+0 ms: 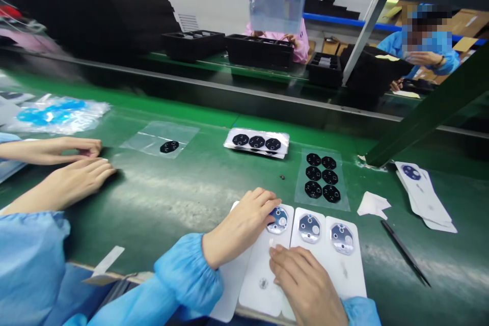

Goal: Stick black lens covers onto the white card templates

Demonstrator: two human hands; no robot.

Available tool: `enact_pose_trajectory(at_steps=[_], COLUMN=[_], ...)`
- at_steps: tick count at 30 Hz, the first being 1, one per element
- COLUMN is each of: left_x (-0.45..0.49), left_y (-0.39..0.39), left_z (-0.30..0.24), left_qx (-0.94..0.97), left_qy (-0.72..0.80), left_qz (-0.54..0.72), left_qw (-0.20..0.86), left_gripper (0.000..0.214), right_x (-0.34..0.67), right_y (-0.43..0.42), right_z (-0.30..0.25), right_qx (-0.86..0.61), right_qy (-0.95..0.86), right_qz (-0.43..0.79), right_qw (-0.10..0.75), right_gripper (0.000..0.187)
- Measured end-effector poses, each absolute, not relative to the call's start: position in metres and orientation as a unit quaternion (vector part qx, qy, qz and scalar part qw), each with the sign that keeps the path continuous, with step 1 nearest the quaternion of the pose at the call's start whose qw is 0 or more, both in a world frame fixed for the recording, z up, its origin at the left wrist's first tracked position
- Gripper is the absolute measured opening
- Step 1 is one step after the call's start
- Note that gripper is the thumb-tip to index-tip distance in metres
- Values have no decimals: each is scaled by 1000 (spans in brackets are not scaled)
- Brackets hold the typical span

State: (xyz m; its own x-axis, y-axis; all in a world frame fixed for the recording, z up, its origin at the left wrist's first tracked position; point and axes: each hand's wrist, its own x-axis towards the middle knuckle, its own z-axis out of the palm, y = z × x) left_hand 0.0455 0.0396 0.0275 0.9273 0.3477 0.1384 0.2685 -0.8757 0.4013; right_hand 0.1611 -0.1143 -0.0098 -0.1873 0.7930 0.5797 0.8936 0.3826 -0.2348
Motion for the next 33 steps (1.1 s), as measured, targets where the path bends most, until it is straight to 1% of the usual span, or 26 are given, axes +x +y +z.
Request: enact_pose_trajectory(at_steps=[2, 7, 11, 17, 21, 26, 33], left_x=[54, 65, 71, 74, 75, 76, 62], left_y=[42, 50, 55, 56, 57, 57, 52], left_z=[24, 14, 13, 19, 19, 11, 6], left_qx=[963, 950, 948, 948, 948, 949, 960], left_qy=[157, 155, 148, 137, 132, 126, 65], left_qz=[96, 84, 73, 68, 69, 81, 73], left_qw=[196, 259, 271, 278, 282, 278, 261], left_gripper=[24, 25, 29, 27, 28, 24, 23], right_x=[162, 161, 162, 162, 161, 161, 157], right_y=[-114, -114, -115, -115, -114, -115, -115], right_z=[-11, -12, -12, -11, -11, -10, -17], right_qx=[-548, -546, -544, -544, -549, -552, -563], right_qy=[-768, -764, -766, -768, -763, -762, -746], right_qz=[-82, -87, -82, -68, -72, -80, -119], right_qw=[322, 333, 334, 330, 332, 330, 334], right_gripper=[30, 29, 29, 26, 29, 31, 35])
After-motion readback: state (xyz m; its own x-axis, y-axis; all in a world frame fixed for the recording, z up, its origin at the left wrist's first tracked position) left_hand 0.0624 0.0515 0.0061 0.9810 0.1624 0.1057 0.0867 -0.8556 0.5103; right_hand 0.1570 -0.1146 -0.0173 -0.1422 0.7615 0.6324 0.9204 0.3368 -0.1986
